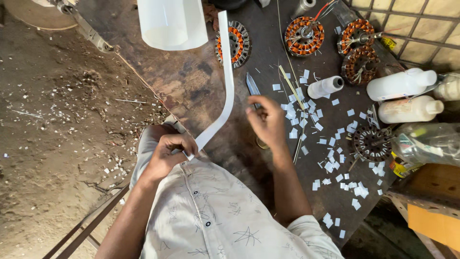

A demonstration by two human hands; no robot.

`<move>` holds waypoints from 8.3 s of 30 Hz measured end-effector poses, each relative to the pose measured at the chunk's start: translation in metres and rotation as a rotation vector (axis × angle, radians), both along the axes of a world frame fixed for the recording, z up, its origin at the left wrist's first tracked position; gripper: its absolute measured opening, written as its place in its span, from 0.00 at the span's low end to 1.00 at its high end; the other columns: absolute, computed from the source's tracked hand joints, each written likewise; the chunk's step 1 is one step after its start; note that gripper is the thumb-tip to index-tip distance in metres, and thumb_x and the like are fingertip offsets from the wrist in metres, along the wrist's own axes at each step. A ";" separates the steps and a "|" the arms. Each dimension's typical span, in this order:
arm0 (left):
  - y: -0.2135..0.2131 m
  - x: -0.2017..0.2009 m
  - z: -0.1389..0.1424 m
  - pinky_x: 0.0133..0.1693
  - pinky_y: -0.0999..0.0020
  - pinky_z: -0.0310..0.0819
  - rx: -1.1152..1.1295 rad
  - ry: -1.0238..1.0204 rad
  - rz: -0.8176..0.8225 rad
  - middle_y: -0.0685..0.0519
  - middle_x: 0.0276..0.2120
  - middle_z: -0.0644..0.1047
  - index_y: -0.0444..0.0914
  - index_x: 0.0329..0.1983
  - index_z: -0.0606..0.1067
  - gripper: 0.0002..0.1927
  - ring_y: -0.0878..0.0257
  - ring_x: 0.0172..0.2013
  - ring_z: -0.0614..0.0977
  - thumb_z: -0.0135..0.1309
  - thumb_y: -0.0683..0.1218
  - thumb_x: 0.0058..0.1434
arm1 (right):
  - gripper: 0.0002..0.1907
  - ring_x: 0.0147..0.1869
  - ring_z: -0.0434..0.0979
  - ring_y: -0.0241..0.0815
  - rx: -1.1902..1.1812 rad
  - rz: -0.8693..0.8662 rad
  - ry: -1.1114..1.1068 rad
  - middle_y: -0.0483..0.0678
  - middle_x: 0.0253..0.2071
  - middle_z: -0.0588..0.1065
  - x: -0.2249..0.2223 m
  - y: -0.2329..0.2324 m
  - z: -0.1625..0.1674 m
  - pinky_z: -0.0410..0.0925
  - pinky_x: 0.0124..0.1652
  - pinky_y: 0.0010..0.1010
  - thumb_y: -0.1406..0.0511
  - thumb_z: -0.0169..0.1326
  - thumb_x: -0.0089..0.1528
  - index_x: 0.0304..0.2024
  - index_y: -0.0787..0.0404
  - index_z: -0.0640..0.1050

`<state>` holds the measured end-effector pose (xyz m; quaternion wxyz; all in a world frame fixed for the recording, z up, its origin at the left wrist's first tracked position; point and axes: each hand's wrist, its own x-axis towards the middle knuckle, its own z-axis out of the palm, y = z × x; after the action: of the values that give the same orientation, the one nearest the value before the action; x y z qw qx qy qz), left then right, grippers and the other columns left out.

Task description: The person cuts small rectangular pieces from a white plastic sheet using shears and inserts them into the slots of a copper-wound motor stator. They repeat this process for multiple stators, placing finished units on a nearby tray.

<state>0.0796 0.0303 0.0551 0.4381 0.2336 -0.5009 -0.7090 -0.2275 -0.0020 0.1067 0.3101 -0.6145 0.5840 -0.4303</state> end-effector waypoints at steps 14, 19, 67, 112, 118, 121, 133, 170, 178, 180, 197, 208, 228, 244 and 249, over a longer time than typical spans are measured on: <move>0.045 0.048 -0.041 0.29 0.71 0.63 0.076 -0.426 0.051 0.55 0.22 0.74 0.32 0.22 0.73 0.06 0.68 0.27 0.72 0.44 0.33 0.43 | 0.16 0.66 0.70 0.54 -0.128 0.207 0.631 0.53 0.59 0.74 0.025 0.016 -0.042 0.62 0.61 0.48 0.63 0.64 0.61 0.49 0.62 0.80; 0.030 0.015 -0.044 0.35 0.72 0.66 0.066 -0.351 0.129 0.54 0.25 0.77 0.32 0.25 0.75 0.09 0.67 0.31 0.75 0.43 0.32 0.45 | 0.22 0.68 0.65 0.64 -0.317 0.074 0.733 0.60 0.63 0.70 0.010 -0.017 -0.041 0.61 0.62 0.50 0.63 0.66 0.57 0.52 0.62 0.79; 0.014 0.040 -0.058 0.40 0.72 0.81 0.550 -0.014 0.795 0.51 0.36 0.80 0.29 0.46 0.76 0.08 0.66 0.36 0.83 0.55 0.32 0.64 | 0.16 0.16 0.65 0.28 0.824 0.329 -0.102 0.40 0.17 0.70 0.049 0.054 -0.063 0.60 0.15 0.23 0.58 0.63 0.62 0.27 0.61 0.75; 0.003 0.001 -0.074 0.31 0.77 0.78 0.563 0.066 0.893 0.52 0.30 0.82 0.29 0.39 0.79 0.07 0.70 0.28 0.82 0.64 0.37 0.61 | 0.18 0.13 0.64 0.32 1.070 0.319 -0.215 0.45 0.17 0.71 0.051 0.058 -0.054 0.58 0.15 0.23 0.56 0.60 0.64 0.31 0.66 0.78; 0.005 0.002 -0.075 0.31 0.77 0.77 0.535 0.038 0.894 0.52 0.29 0.82 0.30 0.39 0.81 0.05 0.71 0.27 0.81 0.64 0.36 0.61 | 0.17 0.12 0.61 0.31 1.069 0.227 -0.346 0.45 0.16 0.69 0.062 0.065 -0.046 0.54 0.14 0.23 0.59 0.61 0.64 0.30 0.66 0.77; 0.005 0.003 -0.075 0.31 0.77 0.79 0.533 0.038 0.897 0.52 0.30 0.83 0.29 0.39 0.81 0.05 0.70 0.28 0.82 0.64 0.36 0.61 | 0.18 0.12 0.60 0.30 1.018 0.230 -0.379 0.44 0.16 0.68 0.062 0.070 -0.044 0.53 0.14 0.23 0.57 0.60 0.65 0.31 0.66 0.77; 0.002 0.009 -0.073 0.33 0.75 0.83 0.574 0.021 0.846 0.50 0.32 0.84 0.32 0.38 0.81 0.04 0.69 0.30 0.84 0.63 0.36 0.61 | 0.30 0.19 0.61 0.28 0.988 0.338 -0.374 0.40 0.19 0.67 0.038 0.106 -0.017 0.54 0.19 0.23 0.43 0.62 0.60 0.29 0.62 0.75; -0.007 0.016 -0.061 0.39 0.69 0.80 0.205 -0.241 0.660 0.47 0.36 0.83 0.30 0.43 0.74 0.05 0.60 0.38 0.85 0.57 0.33 0.65 | 0.13 0.13 0.61 0.30 0.922 0.156 -0.310 0.41 0.15 0.69 0.063 0.087 -0.040 0.53 0.14 0.24 0.62 0.66 0.59 0.26 0.62 0.76; 0.012 0.036 -0.039 0.46 0.53 0.78 -0.557 -0.992 0.589 0.37 0.32 0.78 0.29 0.51 0.75 0.17 0.42 0.41 0.83 0.55 0.31 0.58 | 0.15 0.12 0.59 0.30 0.984 0.154 -0.307 0.42 0.14 0.67 0.063 0.080 -0.035 0.51 0.13 0.24 0.61 0.64 0.61 0.25 0.62 0.75; 0.018 0.043 -0.043 0.42 0.57 0.79 -0.415 -0.854 0.654 0.38 0.36 0.80 0.29 0.50 0.76 0.14 0.46 0.41 0.84 0.56 0.31 0.60 | 0.16 0.13 0.60 0.30 0.992 0.209 -0.334 0.43 0.15 0.68 0.065 0.083 -0.036 0.51 0.13 0.23 0.60 0.64 0.61 0.24 0.62 0.75; 0.019 0.015 -0.068 0.32 0.77 0.82 0.596 0.033 0.809 0.52 0.33 0.84 0.31 0.44 0.79 0.06 0.71 0.30 0.84 0.60 0.37 0.64 | 0.18 0.11 0.60 0.30 0.957 0.204 -0.265 0.43 0.15 0.68 0.073 0.082 -0.036 0.53 0.12 0.23 0.63 0.62 0.62 0.21 0.61 0.73; 0.014 0.010 -0.067 0.30 0.79 0.80 0.583 0.075 0.860 0.55 0.30 0.82 0.32 0.39 0.81 0.06 0.73 0.28 0.81 0.65 0.37 0.61 | 0.17 0.12 0.60 0.30 0.954 0.225 -0.256 0.43 0.15 0.67 0.077 0.084 -0.033 0.53 0.13 0.23 0.63 0.62 0.63 0.22 0.61 0.73; 0.011 0.011 -0.068 0.34 0.76 0.83 0.571 0.109 0.848 0.53 0.31 0.83 0.33 0.37 0.80 0.04 0.71 0.30 0.83 0.64 0.37 0.61 | 0.24 0.17 0.61 0.28 0.932 0.410 -0.448 0.40 0.18 0.67 0.035 0.105 -0.036 0.54 0.17 0.22 0.50 0.60 0.64 0.26 0.60 0.72; 0.008 0.004 -0.063 0.33 0.75 0.83 0.597 0.110 0.854 0.52 0.30 0.83 0.33 0.34 0.79 0.04 0.69 0.30 0.84 0.65 0.35 0.60 | 0.26 0.24 0.56 0.24 0.795 0.404 -0.246 0.33 0.20 0.63 0.049 0.104 -0.070 0.50 0.23 0.23 0.50 0.59 0.66 0.21 0.58 0.68; 0.009 0.004 -0.063 0.34 0.74 0.84 0.594 0.107 0.850 0.52 0.31 0.83 0.33 0.35 0.79 0.04 0.69 0.30 0.84 0.65 0.36 0.60 | 0.25 0.24 0.57 0.25 0.797 0.410 -0.274 0.34 0.20 0.64 0.055 0.100 -0.068 0.51 0.23 0.24 0.55 0.65 0.64 0.21 0.58 0.68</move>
<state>0.0841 0.0393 -0.0075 0.6270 0.4942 -0.1160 -0.5909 -0.1726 0.0982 0.0386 0.6748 -0.4877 0.5240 -0.1796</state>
